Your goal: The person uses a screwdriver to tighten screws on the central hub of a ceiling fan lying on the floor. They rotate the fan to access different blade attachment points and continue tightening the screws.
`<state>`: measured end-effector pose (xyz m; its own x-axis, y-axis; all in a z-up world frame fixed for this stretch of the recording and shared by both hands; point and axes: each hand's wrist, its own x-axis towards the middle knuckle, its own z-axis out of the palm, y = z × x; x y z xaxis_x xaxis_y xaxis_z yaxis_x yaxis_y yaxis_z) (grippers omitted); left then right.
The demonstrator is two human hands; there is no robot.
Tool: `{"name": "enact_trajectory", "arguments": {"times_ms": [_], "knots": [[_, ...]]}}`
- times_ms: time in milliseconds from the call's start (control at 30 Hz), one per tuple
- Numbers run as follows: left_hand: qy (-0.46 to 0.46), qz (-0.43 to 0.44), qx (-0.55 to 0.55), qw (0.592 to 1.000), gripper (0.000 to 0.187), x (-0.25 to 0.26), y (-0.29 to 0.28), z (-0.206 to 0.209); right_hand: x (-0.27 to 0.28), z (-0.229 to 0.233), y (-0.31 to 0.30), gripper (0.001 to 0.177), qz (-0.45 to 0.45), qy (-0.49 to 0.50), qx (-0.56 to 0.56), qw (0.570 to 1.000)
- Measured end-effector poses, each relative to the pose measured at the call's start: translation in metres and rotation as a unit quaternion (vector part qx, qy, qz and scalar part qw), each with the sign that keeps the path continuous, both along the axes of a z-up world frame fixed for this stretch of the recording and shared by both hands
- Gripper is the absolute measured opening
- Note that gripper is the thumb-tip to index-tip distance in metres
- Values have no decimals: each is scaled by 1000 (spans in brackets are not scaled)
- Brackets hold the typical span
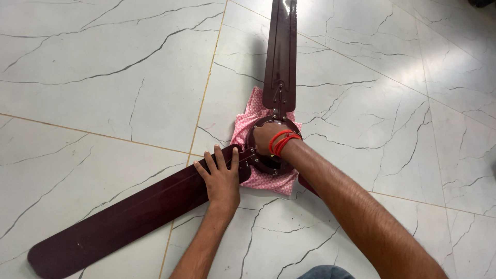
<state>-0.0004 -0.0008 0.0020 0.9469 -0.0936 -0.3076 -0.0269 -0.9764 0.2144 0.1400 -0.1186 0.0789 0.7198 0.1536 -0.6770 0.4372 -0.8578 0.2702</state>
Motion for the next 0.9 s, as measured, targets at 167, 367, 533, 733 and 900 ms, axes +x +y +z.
{"name": "enact_trajectory", "arguments": {"times_ms": [167,367,533,733,900], "knots": [[0,-7,7,1000,114,-1,-2,-6,-11,13,8,20,90,-29,5,995],[-60,12,-32,998,109,-5,-6,-24,-32,6,15,20,160,-43,-49,985],[-157,-8,-75,985,94,-24,-19,-39,-41,5,3,17,201,-82,-27,976],[-288,-57,-148,944,83,-59,-12,-55,-44,10,-5,20,278,-72,-28,958],[-286,-54,-138,947,82,-61,-14,-72,-32,4,-21,21,381,-65,-36,921]]}}
